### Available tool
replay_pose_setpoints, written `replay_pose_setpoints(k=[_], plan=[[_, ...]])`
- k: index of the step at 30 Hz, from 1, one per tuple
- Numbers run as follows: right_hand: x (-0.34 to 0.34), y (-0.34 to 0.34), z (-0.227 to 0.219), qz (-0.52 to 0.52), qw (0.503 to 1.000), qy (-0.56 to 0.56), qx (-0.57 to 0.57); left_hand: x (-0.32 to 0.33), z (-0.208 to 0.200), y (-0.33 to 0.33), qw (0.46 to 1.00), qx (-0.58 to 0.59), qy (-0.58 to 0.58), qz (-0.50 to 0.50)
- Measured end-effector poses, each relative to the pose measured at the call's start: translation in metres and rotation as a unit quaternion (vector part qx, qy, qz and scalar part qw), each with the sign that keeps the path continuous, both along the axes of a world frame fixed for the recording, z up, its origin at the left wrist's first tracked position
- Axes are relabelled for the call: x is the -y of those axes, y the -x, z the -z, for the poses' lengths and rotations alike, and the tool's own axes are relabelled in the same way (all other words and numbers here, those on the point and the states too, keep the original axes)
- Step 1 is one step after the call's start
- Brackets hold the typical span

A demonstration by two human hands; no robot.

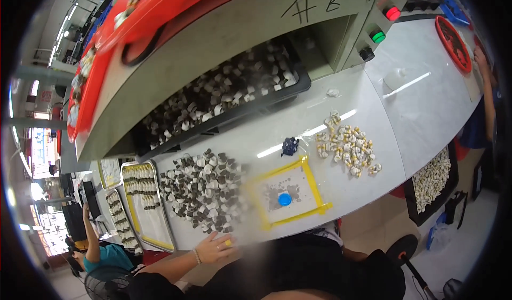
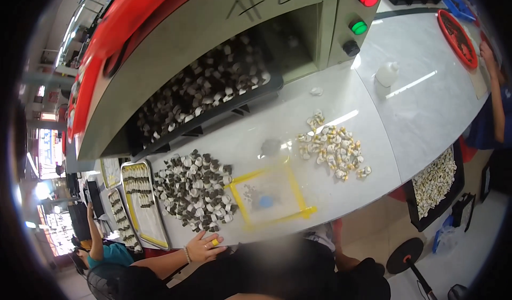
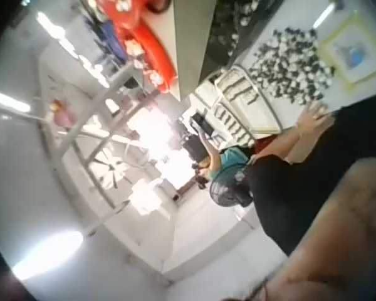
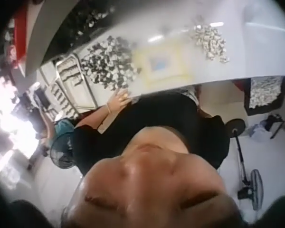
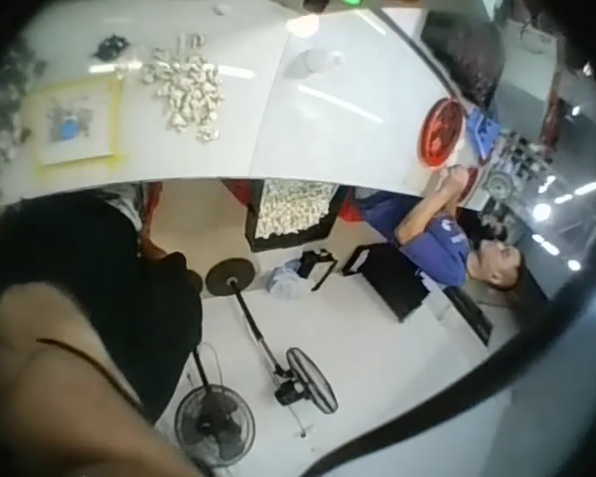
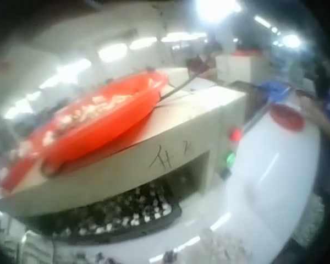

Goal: The person assembles figurine pieces by hand at a workstation. They dump components from a container onto the table, retrieve a tray filled with parts to place inside a shelf compartment, and resume assembling the figurine pieces.

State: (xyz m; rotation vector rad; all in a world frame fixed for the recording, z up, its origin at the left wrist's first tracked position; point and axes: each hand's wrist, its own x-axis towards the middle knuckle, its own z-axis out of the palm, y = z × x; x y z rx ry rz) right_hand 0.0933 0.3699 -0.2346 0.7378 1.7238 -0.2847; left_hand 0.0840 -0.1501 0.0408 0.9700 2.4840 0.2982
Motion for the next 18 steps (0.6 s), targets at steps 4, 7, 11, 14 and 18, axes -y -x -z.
replay_pose_setpoints(k=[4,7,11,14,18], plan=[[0.003,0.038,0.047,-0.029,0.993,0.088,-0.071,-0.003,0.008,-0.010,0.996,-0.081,-0.010,-0.018],[-0.027,0.066,0.066,-0.072,0.983,0.132,-0.107,-0.005,0.009,-0.003,0.984,-0.174,-0.017,-0.021],[-0.053,0.064,0.057,-0.111,0.967,0.197,-0.118,-0.012,0.012,-0.033,0.946,-0.310,0.010,-0.096],[-0.040,0.105,0.050,-0.126,0.948,0.255,-0.144,-0.015,0.027,-0.037,0.911,-0.384,-0.004,-0.147],[0.016,0.163,-0.022,-0.161,0.852,0.368,-0.336,-0.018,0.026,-0.041,0.830,-0.474,-0.069,-0.284]])
